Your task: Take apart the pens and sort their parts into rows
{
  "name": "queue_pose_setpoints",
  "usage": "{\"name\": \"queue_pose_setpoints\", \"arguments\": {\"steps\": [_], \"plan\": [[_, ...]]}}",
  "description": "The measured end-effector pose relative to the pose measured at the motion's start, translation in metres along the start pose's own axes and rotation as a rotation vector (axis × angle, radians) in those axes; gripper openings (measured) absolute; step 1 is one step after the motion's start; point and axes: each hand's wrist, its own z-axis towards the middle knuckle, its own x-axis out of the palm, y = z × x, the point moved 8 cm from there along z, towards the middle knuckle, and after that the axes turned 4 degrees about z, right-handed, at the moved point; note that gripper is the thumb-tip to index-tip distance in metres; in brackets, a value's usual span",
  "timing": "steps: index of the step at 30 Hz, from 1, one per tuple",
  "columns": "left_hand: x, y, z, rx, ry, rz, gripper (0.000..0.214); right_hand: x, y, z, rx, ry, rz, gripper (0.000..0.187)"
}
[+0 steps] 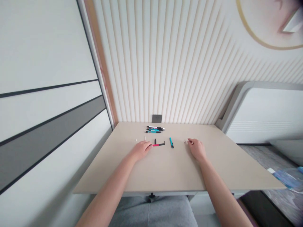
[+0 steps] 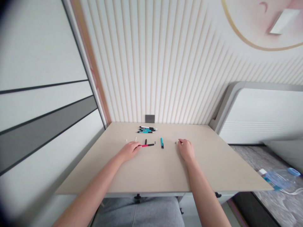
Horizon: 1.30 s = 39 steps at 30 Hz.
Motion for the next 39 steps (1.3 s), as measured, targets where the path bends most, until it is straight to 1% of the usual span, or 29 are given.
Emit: {"name": "queue_pose_setpoints", "arguments": {"steps": [2, 4, 11, 14, 16, 19, 24, 27, 30, 32, 34, 36, 39], "plan": [[-0.001, 0.001, 0.0, -0.008, -0.002, -0.009, 0.03, 0.004, -0.006, 0.001, 0.024, 0.026, -0.069, 0.036], [-0.002, 0.001, 0.0, -0.012, 0.0, -0.012, 0.029, 0.007, -0.009, 0.002, 0.039, 0.028, -0.084, 0.035], [-0.002, 0.001, 0.0, -0.014, -0.001, -0.009, 0.029, 0.009, -0.012, 0.004, 0.057, 0.06, -0.005, 0.029], [-0.001, 0.002, 0.0, -0.02, -0.005, -0.005, 0.029, 0.01, -0.012, 0.002, 0.056, 0.058, -0.008, 0.022], [-0.002, 0.001, 0.0, -0.02, -0.009, -0.006, 0.029, 0.01, -0.011, 0.003, 0.025, 0.044, -0.018, 0.022], [-0.002, 0.001, 0.0, -0.016, -0.005, -0.014, 0.029, 0.01, -0.011, 0.006, -0.021, -0.002, -0.005, 0.028], [0.0, 0.003, 0.0, -0.018, -0.011, -0.024, 0.028, 0.008, -0.01, 0.01, -0.039, -0.065, 0.035, 0.033], [0.001, 0.004, 0.0, -0.03, -0.01, -0.025, 0.028, 0.009, 0.004, 0.01, -0.099, -0.076, -0.005, 0.032], [0.0, 0.004, 0.0, -0.036, -0.006, -0.023, 0.029, 0.018, 0.032, 0.014, -0.209, -0.025, -0.097, 0.034], [-0.001, 0.002, -0.001, -0.03, -0.001, -0.02, 0.029, 0.029, 0.055, 0.02, -0.308, 0.065, -0.159, 0.035], [-0.002, 0.001, -0.001, -0.026, 0.001, -0.016, 0.031, 0.044, 0.074, 0.028, -0.382, 0.189, -0.218, 0.038], [-0.003, 0.0, -0.001, -0.026, -0.005, -0.015, 0.032, 0.058, 0.088, 0.036, -0.409, 0.299, -0.254, 0.039], [-0.004, 0.0, -0.002, -0.035, -0.017, -0.017, 0.033, 0.073, 0.103, 0.045, -0.43, 0.371, -0.257, 0.032]]}}
